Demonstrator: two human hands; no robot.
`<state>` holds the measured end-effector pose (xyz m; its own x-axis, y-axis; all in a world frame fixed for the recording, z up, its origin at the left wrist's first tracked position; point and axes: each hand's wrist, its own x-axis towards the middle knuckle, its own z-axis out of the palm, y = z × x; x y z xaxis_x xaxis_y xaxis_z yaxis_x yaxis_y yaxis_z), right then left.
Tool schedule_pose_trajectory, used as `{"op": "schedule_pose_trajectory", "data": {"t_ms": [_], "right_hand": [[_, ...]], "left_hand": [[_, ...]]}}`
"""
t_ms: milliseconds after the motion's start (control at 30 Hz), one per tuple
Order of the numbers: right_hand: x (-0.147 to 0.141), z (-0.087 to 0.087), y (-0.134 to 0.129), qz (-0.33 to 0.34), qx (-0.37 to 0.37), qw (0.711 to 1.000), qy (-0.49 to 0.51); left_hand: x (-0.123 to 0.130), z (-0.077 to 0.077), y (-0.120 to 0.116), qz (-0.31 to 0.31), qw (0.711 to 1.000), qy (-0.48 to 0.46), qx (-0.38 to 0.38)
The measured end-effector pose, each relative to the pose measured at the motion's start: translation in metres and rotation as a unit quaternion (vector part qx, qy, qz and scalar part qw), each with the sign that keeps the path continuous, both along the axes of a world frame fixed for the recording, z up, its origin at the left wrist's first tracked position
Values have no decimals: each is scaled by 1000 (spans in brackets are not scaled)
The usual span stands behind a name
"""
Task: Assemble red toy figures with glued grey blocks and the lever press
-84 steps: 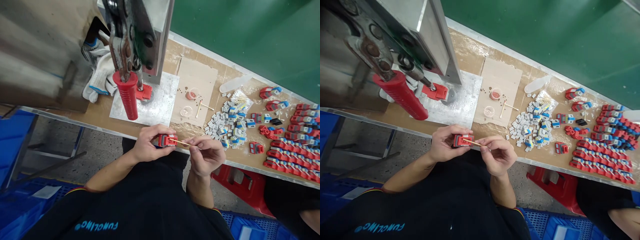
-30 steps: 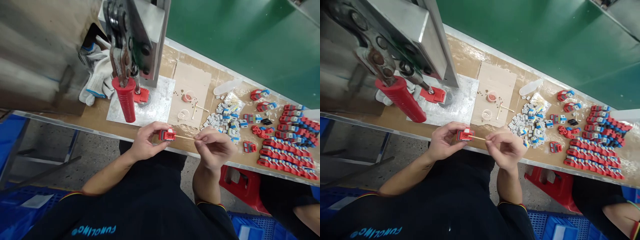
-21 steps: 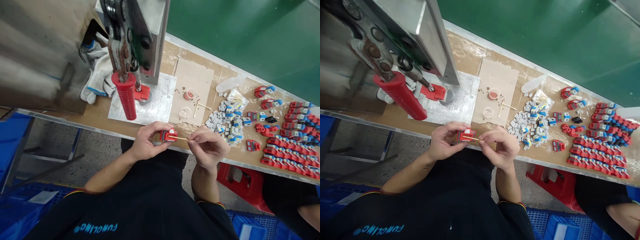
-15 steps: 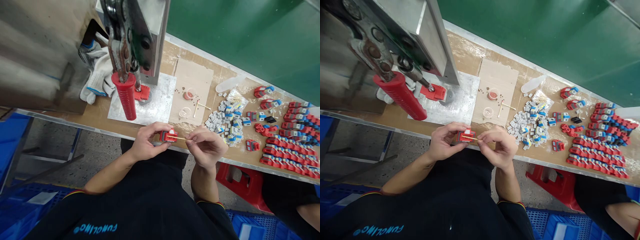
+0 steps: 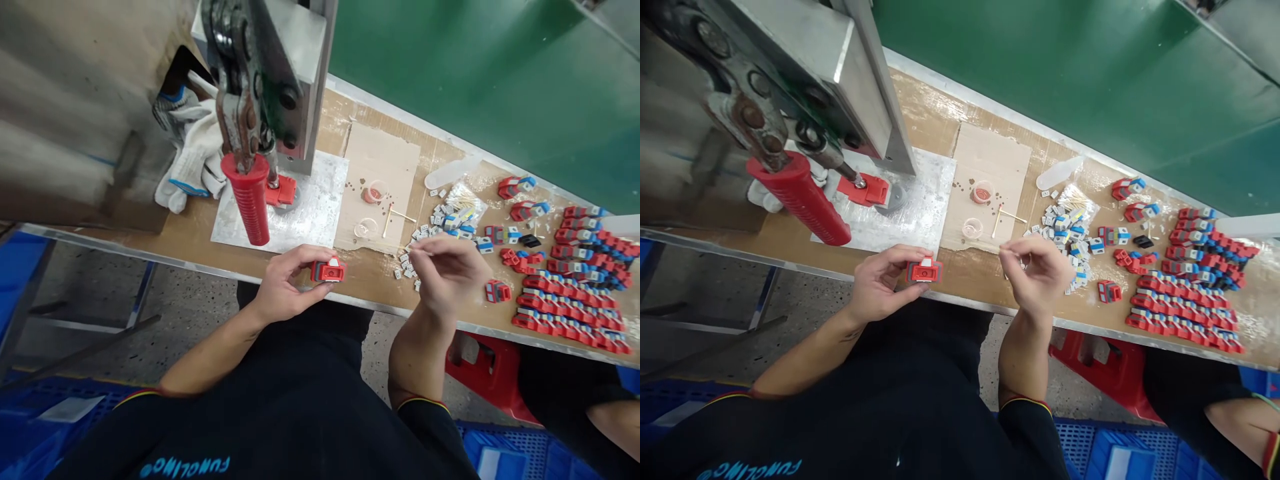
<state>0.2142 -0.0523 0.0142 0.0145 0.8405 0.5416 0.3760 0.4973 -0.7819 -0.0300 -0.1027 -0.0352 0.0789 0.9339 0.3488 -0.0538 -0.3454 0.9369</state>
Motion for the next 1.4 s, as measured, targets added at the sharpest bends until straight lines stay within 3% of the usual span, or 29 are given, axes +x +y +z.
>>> {"op": "schedule_pose_trajectory", "data": {"t_ms": [167, 333, 433, 533, 667, 767, 933, 1400], "right_hand": [[2, -8, 31, 33, -86, 982, -167], [-2, -12, 39, 78, -111, 968, -210], [6, -8, 34, 40, -104, 977, -180], [9, 0, 21, 0, -64, 994, -87], [-3, 10, -2, 81, -17, 996, 18], [-15, 13, -14, 152, -17, 988, 4], [-23, 12, -19, 187, -30, 982, 13], [-31, 12, -19, 194, -41, 980, 18]], "left_hand": [[-2, -4, 1, 21, 999, 30, 0], [-4, -4, 2, 32, 998, 50, 13], [-3, -4, 4, 39, 998, 54, 18], [-1, -4, 6, 37, 997, 53, 29], [4, 0, 8, 37, 996, 65, 58], [4, 3, 8, 39, 993, 80, 77], [3, 4, 6, 33, 993, 82, 84], [1, 3, 5, 27, 994, 75, 79]]}}
